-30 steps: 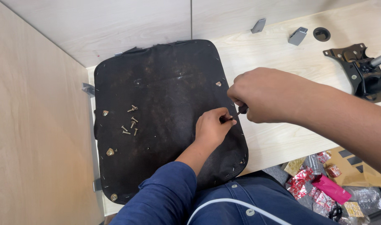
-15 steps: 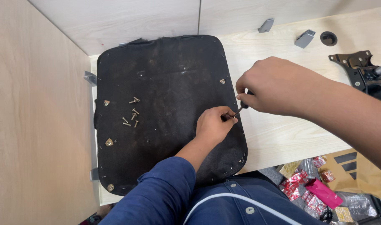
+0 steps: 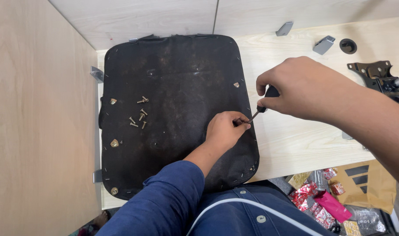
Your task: The person uses a screwdriver to fasten screws into the underside of a black upholstered chair seat. They repeatedly pick up screws and tighten them into the seat frame, working methodically across the surface.
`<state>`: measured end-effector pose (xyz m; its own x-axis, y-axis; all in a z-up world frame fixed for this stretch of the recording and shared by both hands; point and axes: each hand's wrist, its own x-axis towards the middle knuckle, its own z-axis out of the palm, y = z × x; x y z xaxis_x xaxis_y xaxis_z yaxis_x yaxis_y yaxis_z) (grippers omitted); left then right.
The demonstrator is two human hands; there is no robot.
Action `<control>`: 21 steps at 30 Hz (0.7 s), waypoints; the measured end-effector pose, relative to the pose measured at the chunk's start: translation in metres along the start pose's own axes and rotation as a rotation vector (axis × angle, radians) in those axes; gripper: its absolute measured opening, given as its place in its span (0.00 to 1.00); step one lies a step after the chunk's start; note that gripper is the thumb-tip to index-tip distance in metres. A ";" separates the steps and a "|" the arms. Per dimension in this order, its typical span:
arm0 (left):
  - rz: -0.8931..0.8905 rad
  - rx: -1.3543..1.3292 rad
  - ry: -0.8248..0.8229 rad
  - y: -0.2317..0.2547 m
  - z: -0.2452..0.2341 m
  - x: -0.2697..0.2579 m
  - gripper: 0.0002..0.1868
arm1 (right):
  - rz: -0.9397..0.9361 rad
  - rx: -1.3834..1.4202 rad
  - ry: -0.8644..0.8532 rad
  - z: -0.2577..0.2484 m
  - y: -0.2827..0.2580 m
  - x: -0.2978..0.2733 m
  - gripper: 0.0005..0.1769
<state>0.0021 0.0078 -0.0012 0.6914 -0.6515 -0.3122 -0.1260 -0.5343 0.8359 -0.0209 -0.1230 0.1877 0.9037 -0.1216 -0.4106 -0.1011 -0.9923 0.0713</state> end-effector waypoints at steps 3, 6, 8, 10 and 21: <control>0.075 0.049 0.024 0.000 0.000 -0.002 0.09 | 0.065 -0.079 -0.058 0.003 -0.001 0.001 0.17; 0.150 0.077 0.070 0.001 -0.001 -0.007 0.10 | 0.042 -0.076 -0.052 0.009 0.006 0.000 0.20; 0.113 0.122 0.065 0.001 -0.004 -0.010 0.12 | -0.018 -0.054 -0.026 0.012 0.012 -0.002 0.26; 0.131 0.179 0.112 -0.003 -0.010 -0.014 0.14 | -0.071 -0.012 -0.001 0.014 0.016 -0.005 0.28; 0.118 0.569 0.672 -0.080 -0.082 -0.034 0.26 | 0.128 -0.136 -0.065 0.005 -0.009 -0.028 0.17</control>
<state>0.0470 0.1173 -0.0201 0.9005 -0.3609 0.2427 -0.4337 -0.7870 0.4389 -0.0475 -0.1111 0.1941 0.8577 -0.2527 -0.4478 -0.1528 -0.9568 0.2473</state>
